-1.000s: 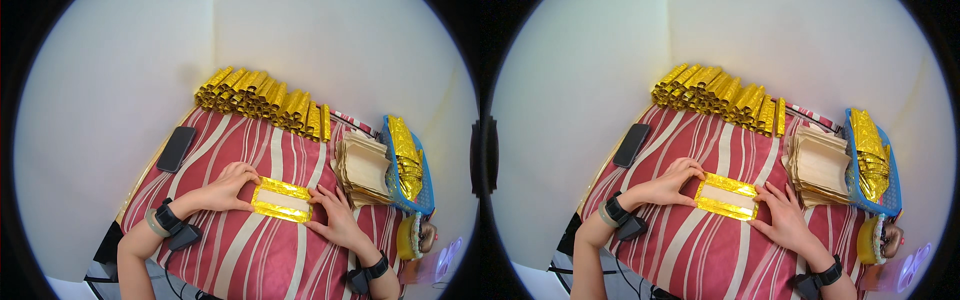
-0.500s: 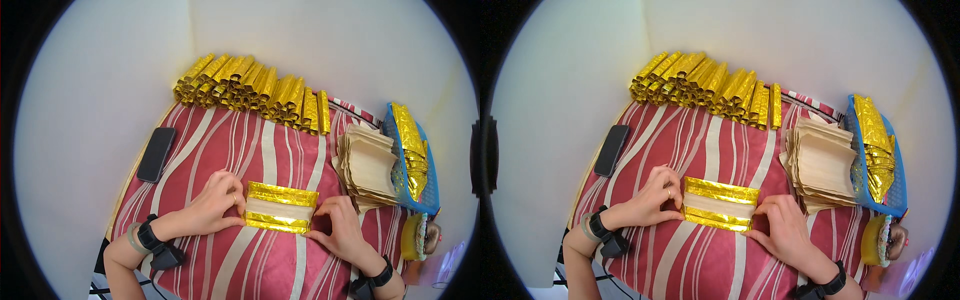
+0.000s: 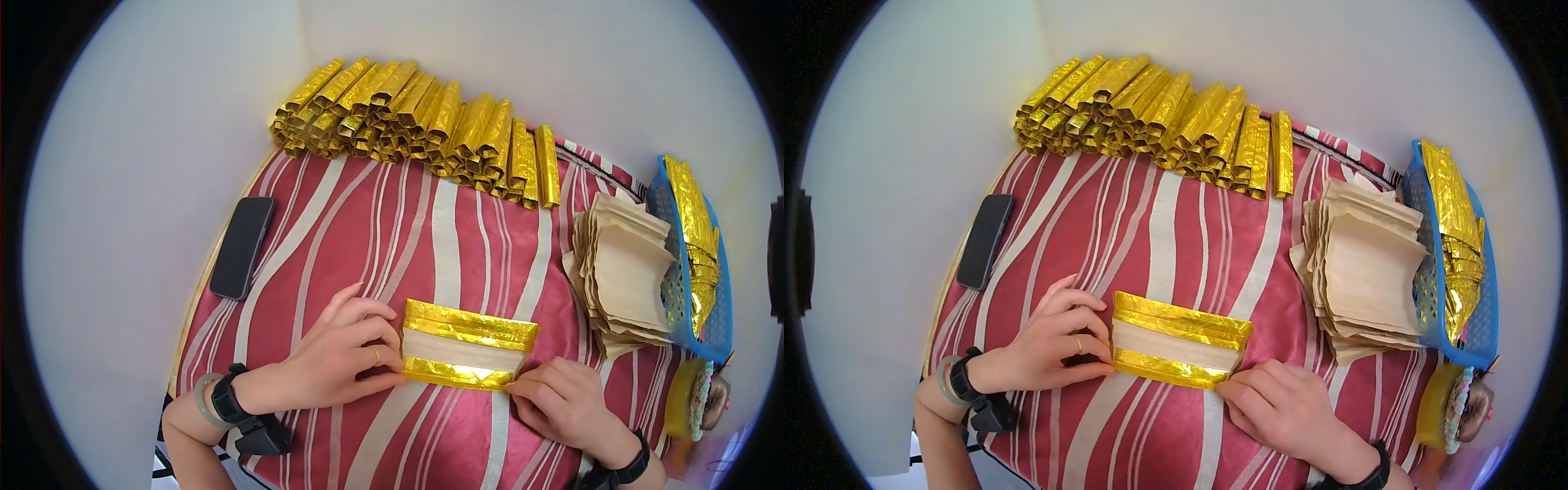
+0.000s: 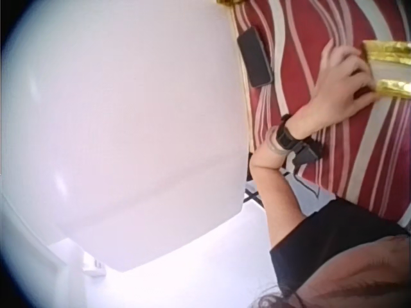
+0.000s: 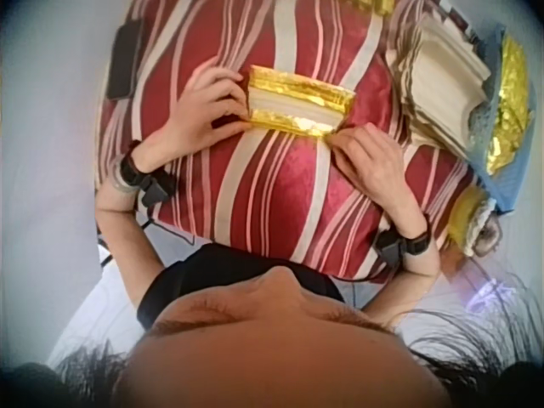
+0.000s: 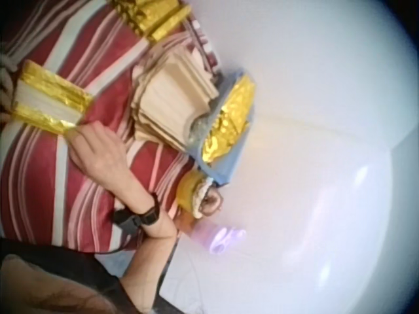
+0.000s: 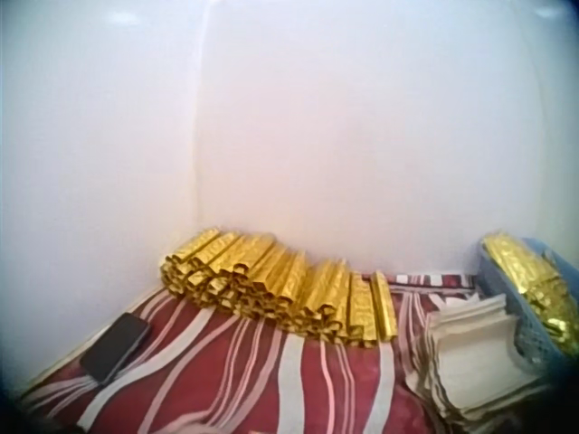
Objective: Fold sheets of gold joss paper into specific rectangular shapes and stack them.
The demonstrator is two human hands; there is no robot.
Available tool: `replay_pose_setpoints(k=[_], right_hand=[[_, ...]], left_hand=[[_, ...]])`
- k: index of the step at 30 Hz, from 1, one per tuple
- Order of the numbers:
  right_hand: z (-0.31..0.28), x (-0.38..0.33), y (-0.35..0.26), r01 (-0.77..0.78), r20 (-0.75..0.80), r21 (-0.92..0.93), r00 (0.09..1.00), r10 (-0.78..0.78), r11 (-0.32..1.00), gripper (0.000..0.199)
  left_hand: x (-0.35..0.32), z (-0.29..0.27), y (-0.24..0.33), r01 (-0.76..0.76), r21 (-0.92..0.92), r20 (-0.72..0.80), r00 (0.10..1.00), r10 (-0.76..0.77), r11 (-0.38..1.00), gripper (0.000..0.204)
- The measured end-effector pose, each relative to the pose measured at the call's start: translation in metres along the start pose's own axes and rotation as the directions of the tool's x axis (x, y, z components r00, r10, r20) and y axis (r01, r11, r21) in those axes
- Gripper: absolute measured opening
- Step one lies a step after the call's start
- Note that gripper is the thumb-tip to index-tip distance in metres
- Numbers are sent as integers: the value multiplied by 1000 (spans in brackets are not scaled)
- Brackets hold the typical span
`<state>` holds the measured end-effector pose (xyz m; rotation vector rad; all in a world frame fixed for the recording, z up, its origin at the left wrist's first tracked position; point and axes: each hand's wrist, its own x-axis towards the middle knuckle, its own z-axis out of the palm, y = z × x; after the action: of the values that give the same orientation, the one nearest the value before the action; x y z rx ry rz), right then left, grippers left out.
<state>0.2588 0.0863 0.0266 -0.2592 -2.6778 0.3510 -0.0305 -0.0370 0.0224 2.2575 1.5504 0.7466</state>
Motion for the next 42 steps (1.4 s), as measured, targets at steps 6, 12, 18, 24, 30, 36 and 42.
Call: replay_pose_setpoints(k=[6, 12, 18, 24, 30, 36, 42], right_hand=[[-1, 4, -1, -56, 32, 67, 998, 54, 996, 22], [2, 5, 2, -121, 46, 159, 992, 115, 980, 20], [0, 12, -2, -193, 81, 198, 980, 180, 961, 21], [3, 8, -1, -224, 88, 212, 974, 209, 951, 19], [2, 12, -6, -306, 118, 231, 951, 285, 924, 21], [6, 12, -6, -309, 103, 213, 950, 293, 927, 20], [7, 14, -9, -319, 102, 186, 947, 304, 929, 19]], left_hand=[[-5, 5, 11, 142, -139, -9, 989, -145, 980, 16], [-4, 8, 14, 167, -109, -48, 984, -173, 980, 15], [-2, 8, 16, 171, -75, -51, 983, -175, 982, 13], [-2, 5, 20, 187, -62, -11, 982, -188, 980, 13], [1, 8, 28, 278, -64, -27, 960, -280, 959, 14], [2, 9, 26, 295, -56, -32, 954, -297, 954, 16], [4, 11, 28, 303, -65, -79, 948, -308, 951, 16]])
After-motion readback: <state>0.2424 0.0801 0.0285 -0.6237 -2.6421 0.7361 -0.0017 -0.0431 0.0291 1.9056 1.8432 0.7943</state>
